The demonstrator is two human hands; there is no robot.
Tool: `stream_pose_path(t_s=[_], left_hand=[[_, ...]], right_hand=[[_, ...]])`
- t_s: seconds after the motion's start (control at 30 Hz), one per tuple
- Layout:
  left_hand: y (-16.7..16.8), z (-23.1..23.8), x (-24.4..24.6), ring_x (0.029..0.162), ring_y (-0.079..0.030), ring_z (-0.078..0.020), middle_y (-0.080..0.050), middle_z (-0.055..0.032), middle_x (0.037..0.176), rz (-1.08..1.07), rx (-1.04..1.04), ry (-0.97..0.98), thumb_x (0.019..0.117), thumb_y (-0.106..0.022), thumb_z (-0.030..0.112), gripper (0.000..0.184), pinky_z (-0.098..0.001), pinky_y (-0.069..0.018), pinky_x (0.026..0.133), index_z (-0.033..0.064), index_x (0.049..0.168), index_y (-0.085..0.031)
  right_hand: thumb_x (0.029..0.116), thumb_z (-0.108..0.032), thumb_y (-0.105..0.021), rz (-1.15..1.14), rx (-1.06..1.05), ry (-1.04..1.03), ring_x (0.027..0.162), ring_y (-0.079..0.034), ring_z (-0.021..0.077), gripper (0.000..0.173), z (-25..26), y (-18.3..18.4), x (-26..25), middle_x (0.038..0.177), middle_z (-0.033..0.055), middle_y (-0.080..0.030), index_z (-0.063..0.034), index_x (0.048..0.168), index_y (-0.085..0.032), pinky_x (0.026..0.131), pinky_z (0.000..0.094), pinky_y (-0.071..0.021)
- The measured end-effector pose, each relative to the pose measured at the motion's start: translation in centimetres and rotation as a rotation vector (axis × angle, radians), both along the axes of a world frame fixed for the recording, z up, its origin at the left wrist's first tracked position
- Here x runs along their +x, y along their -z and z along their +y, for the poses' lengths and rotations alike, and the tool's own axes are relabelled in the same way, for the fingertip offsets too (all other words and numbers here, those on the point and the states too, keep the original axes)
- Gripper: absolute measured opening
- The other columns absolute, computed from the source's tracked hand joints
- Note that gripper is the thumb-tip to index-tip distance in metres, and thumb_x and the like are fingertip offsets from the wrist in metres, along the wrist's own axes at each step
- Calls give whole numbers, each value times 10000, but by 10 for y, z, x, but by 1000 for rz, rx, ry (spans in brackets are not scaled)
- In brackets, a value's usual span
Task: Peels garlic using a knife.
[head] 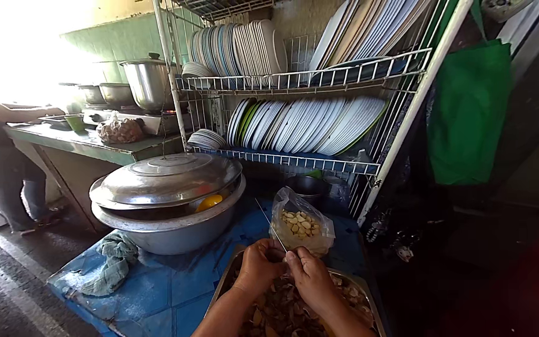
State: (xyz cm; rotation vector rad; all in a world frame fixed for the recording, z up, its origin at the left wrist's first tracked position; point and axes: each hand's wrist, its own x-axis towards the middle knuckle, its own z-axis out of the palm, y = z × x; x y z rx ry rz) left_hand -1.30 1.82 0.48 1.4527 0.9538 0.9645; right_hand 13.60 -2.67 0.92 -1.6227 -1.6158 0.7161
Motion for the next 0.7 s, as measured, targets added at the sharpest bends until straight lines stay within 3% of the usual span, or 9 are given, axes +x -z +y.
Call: stream_pose_path(t_s=[0.1, 0.17, 0.3, 0.43, 0.5, 0.6, 0.7], left_hand=[[3, 6, -7, 902, -716, -142, -731, -99, 1012, -101, -40, 94, 830, -760, -78, 378, -289, -600, 844, -63, 1185, -632], [7, 10, -10, 916, -702, -138, -719, -90, 1016, -163, -36, 142, 843, -739, -75, 326, -291, -592, 857, -58, 1159, -659], [10, 14, -12, 891, -705, -156, -725, -86, 990, -244, -85, 189, 860, -720, -75, 231, -320, -600, 835, -32, 1085, -687], [7, 16, -17, 842, -709, -164, -722, -103, 981, -169, -126, 105, 864, -754, -27, 203, -323, -609, 806, -26, 1041, -653], [5, 19, -20, 752, -673, -124, -702, -66, 902, -60, -123, 40, 868, -764, 13, 202, -277, -582, 717, -10, 1034, -651], [-4, 31, -22, 649, -621, -76, -674, -21, 816, 194, -138, 83, 873, -775, 55, 208, -229, -535, 612, 12, 1035, -653], [-25, 43, -7, 684, -614, -85, -673, -43, 854, 474, -47, 224, 891, -774, 124, 250, -267, -539, 674, -4, 1082, -675]], right_hand=[[1129, -261, -350, 455, -161, -34, 526, -536, 107, 317, -2, -6, 7, 744, 27, -565, -44, 1077, -575, 464, 245, -472], [1140, -292, -299, 688, -268, -31, 485, -533, 117, 353, -4, -12, 10, 731, 46, -579, -56, 1080, -555, 402, 234, -459], [1143, -291, -270, 831, -276, -47, 480, -541, 126, 389, -2, -12, 13, 728, 68, -584, -37, 1075, -556, 398, 231, -463], [1138, -269, -255, 890, -267, -131, 494, -544, 114, 401, -1, -11, 23, 741, 63, -591, -30, 1067, -569, 408, 222, -462], [1105, -292, -240, 905, -259, -308, 521, -561, 94, 412, -3, -10, 32, 776, 45, -611, -56, 1065, -576, 428, 210, -471], [1031, -375, -371, 808, -279, -626, 576, -582, 53, 322, -7, -10, 41, 843, -9, -656, -143, 1055, -593, 469, 199, -476], [1025, -398, -495, 681, -334, -927, 604, -598, 24, 278, -11, -9, 44, 863, -40, -697, -167, 1063, -646, 498, 189, -479]])
